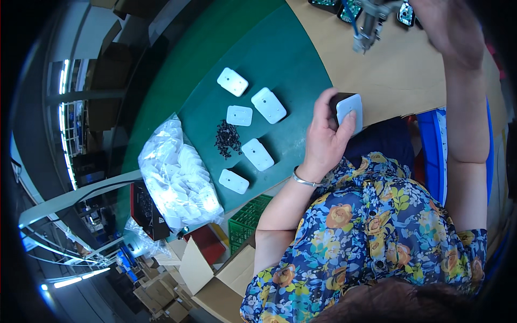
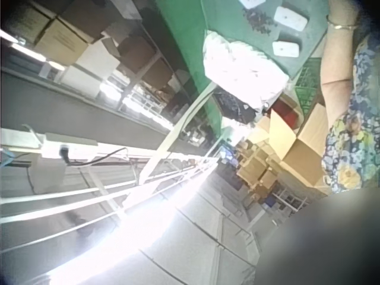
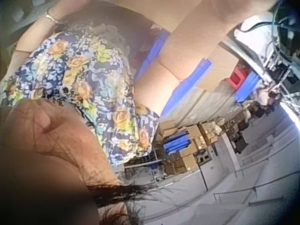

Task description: The person assembles small electronic devices by inserting circuit boards into white plastic casings and securing them with a pneumatic screwdriver. They repeatedly pick up components from a blue bin and the table, align them, and fasten the casing before placing the finished unit aside.

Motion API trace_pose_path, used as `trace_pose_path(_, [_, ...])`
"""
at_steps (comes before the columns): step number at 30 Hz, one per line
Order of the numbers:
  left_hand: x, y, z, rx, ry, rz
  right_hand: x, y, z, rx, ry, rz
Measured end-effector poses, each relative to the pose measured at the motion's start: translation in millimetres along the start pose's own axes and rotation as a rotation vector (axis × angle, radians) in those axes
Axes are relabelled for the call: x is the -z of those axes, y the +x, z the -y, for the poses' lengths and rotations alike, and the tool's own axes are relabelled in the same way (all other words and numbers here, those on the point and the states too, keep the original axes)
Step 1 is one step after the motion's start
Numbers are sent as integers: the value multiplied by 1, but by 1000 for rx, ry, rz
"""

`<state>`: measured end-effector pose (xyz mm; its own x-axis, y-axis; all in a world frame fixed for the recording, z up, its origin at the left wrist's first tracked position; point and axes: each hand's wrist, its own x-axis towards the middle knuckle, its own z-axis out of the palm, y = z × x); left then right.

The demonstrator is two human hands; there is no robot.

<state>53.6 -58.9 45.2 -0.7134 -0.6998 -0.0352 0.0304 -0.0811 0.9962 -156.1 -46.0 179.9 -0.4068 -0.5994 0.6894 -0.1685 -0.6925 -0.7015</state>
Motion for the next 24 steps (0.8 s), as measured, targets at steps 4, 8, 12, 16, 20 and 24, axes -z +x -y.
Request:
trace_pose_path(4, [5, 11, -12, -365, 585, -119, 27, -60, -10, 17, 35, -241])
trace_pose_path(8, [-2, 23, -36, -733, 999, -199, -33, -149, -34, -338, 250, -348])
trace_pose_path(12, [-30, 26, -40, -761, 1226, -105, -44, -160, -36, -685, 640, -449])
trace_pose_path(16, [-32, 26, -41, -600, 1008, 182, -28, -164, -47, -772, 745, -547])
trace_pose_path(20, [-30, 27, -28, -567, 939, 207, -21, -173, -56, -769, 861, -556])
trace_pose_path(24, [-28, 30, -20, -302, 556, 188, -9, -175, -57, -830, 1026, -566])
